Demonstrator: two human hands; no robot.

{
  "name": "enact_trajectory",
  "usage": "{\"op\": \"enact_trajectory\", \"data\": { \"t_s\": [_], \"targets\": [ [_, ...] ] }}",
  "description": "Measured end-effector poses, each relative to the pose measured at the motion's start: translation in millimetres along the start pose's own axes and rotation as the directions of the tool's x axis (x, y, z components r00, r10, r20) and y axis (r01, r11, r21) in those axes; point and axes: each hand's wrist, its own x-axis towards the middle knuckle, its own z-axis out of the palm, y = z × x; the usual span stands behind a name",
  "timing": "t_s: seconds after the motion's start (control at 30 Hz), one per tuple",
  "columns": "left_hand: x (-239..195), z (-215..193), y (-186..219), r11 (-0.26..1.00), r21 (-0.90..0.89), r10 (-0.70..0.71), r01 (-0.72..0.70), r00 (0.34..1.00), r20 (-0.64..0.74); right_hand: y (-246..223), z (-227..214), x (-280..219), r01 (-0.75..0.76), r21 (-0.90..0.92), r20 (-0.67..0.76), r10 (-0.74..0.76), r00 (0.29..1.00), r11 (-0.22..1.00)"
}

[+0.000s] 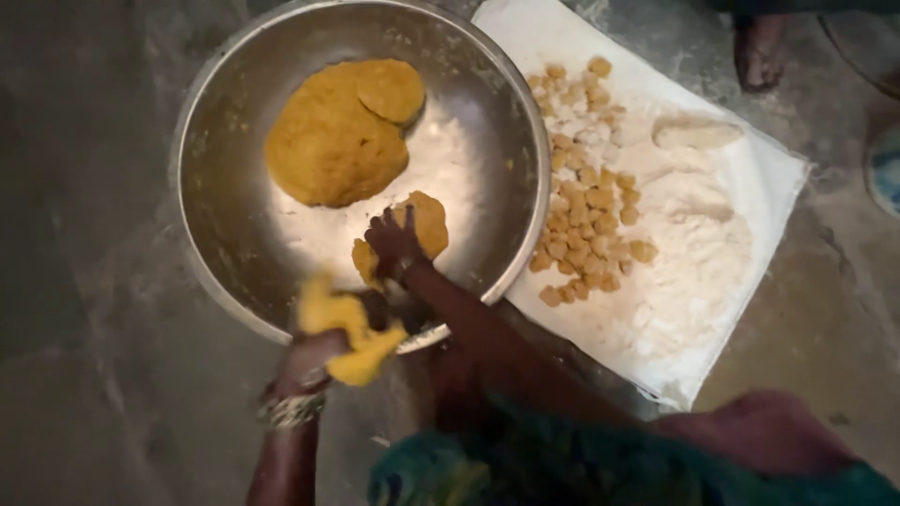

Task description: The person shapes yellow dough by hand, pulling portions from a large mass in a metal bowl, rolling them into small pieces, and placing the pieces onto a white sheet on the floor.

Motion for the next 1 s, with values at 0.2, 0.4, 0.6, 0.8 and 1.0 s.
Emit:
{"op": "enact_trajectory", "data": {
  "t_s": [0.2,0.4,0.6,0.8,1.0],
  "targets": [
    [-68,4,117,0.812,-0.433,0.438,-0.392,0.899,0.007,76,-126,-45,0.288,0.808,0.078,-0.578,0.812,0.514],
    [-39,107,145,0.694,-0.676,0.471,-0.248,0.867,0.165,151,-288,-221,0.318,0.717,-0.113,-0.346,0.931,0.621],
    [-1,199,172,0.595,-0.100,0.750,-0.798,0.506,0.426,126,-354,-352,0.659,0.733,-0.646,-0.133,0.752,0.166],
    [-36,305,211,0.301,0.299,0.769,-0.906,0.416,0.486,111,-320,-397,0.793,0.551,-0.834,0.125,0.538,0.260],
    [-80,392,242,0.442,0.286,0.542,-0.850,0.507,0.670,156,-248,-421,0.538,0.837,-0.440,0.458,0.772,-0.101]
  ]
}}
